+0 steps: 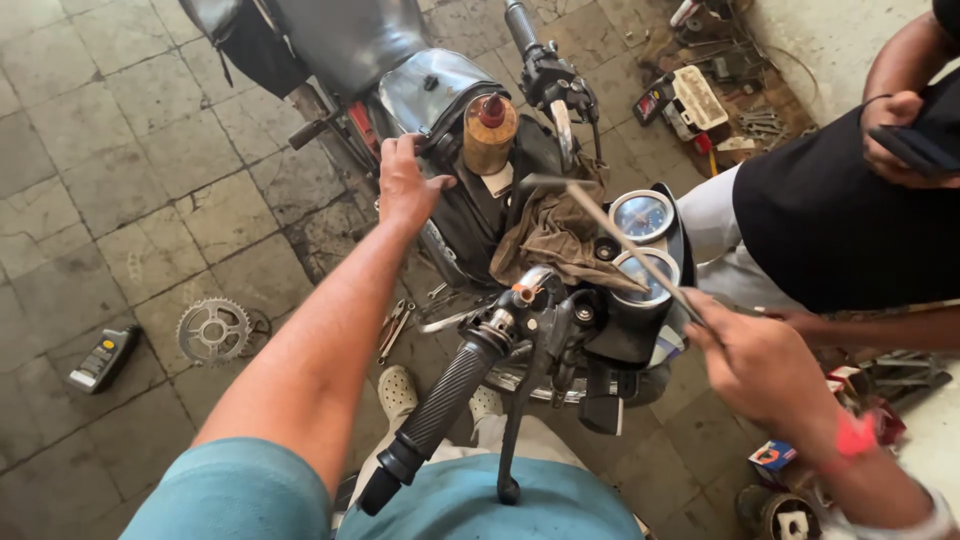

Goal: Repairing and adjusting motorcycle handlebar components, including the brake lever and cabling.

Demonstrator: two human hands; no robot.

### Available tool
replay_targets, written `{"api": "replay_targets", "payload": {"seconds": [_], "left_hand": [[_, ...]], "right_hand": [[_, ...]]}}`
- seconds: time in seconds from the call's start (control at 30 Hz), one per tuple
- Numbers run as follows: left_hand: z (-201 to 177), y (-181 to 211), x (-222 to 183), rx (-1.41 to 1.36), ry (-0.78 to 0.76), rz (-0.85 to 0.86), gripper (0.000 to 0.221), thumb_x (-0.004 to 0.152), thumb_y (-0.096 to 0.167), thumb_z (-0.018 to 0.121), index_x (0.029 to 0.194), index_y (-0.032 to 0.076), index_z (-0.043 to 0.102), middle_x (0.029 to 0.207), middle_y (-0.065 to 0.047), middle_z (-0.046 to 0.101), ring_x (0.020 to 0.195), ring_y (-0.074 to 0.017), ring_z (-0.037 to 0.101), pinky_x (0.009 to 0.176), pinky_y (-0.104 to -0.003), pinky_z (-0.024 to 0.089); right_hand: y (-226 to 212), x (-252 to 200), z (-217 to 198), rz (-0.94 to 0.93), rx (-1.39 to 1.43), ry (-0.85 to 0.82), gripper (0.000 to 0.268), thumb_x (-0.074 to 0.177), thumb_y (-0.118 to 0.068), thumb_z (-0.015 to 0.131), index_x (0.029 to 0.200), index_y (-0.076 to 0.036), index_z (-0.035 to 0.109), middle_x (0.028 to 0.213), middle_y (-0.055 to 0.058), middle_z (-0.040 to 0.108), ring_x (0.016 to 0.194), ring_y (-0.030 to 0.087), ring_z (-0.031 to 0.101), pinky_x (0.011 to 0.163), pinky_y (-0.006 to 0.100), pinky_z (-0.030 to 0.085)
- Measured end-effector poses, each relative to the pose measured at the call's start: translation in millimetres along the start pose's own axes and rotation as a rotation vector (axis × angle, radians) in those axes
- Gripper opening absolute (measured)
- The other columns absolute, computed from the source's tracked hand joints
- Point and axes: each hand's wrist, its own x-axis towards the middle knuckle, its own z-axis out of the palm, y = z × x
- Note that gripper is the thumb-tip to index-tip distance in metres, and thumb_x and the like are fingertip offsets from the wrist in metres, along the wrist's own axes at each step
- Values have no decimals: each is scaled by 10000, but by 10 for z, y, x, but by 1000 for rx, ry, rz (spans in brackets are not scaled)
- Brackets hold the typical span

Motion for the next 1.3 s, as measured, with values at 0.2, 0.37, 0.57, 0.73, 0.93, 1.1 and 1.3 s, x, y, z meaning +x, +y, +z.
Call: {"api": "replay_targets", "payload": {"seconds": [0.2, 0.37, 0.57, 0.73, 0.93, 1.1, 1.3], "left_hand": [[-211, -307, -273, -23, 65, 104, 714, 658, 180, 962, 1257, 51, 595, 1218, -119, 577, 1065, -269, 656, 907, -378, 548], [-497, -609, -756, -3, 92, 151, 621, 690, 182, 949, 1199, 27, 629, 1139, -134, 620, 1014, -283, 659, 868, -384, 546], [-830, -902, -1369, 42, 43, 42, 503, 720, 176, 908, 1142, 31, 674, 1063, -124, 669, 929, -258, 669, 827, -375, 549], [-952, -1089, -1694, 50, 17, -64, 439, 740, 172, 881, 1111, 29, 695, 1038, -114, 704, 875, -239, 685, 798, -366, 558], [-1024, -962, -1831, -37, -20, -175, 296, 829, 189, 816, 1062, 30, 731, 970, -95, 747, 827, -182, 712, 762, -330, 568], [-1093, -647, -1832, -86, -65, -176, 258, 864, 222, 783, 1053, 47, 756, 927, -61, 771, 799, -151, 712, 744, -303, 560], [-1413, 280, -1795, -241, -112, -301, 293, 899, 295, 746, 1080, 65, 766, 918, -39, 782, 823, -113, 705, 739, -285, 550]], "right_hand": [[148, 492, 252, -109, -334, -199, 518, 826, -61, 589, 1342, -65, 642, 700, 144, 703, 601, 339, 684, 564, 464, 535], [154, 700, 466, -198, -357, -150, 538, 784, -65, 573, 1314, -56, 663, 746, 160, 711, 612, 337, 689, 564, 456, 542], [206, 862, 656, -111, -409, -176, 520, 793, -114, 589, 1304, -70, 678, 714, 158, 707, 639, 351, 694, 596, 484, 547], [240, 953, 910, -107, -419, -189, 498, 839, -141, 579, 1328, -99, 668, 707, 167, 698, 645, 350, 702, 609, 478, 557], [195, 922, 998, -86, -421, -172, 496, 870, -201, 596, 1359, -151, 661, 699, 161, 702, 625, 358, 695, 579, 491, 545], [132, 885, 882, -85, -358, -85, 440, 871, -282, 696, 1301, -194, 705, 797, 160, 672, 743, 343, 677, 667, 464, 544], [-148, 773, 722, -19, -338, 78, 464, 797, -334, 757, 1191, -92, 720, 892, 149, 660, 858, 348, 631, 751, 483, 484]]}}
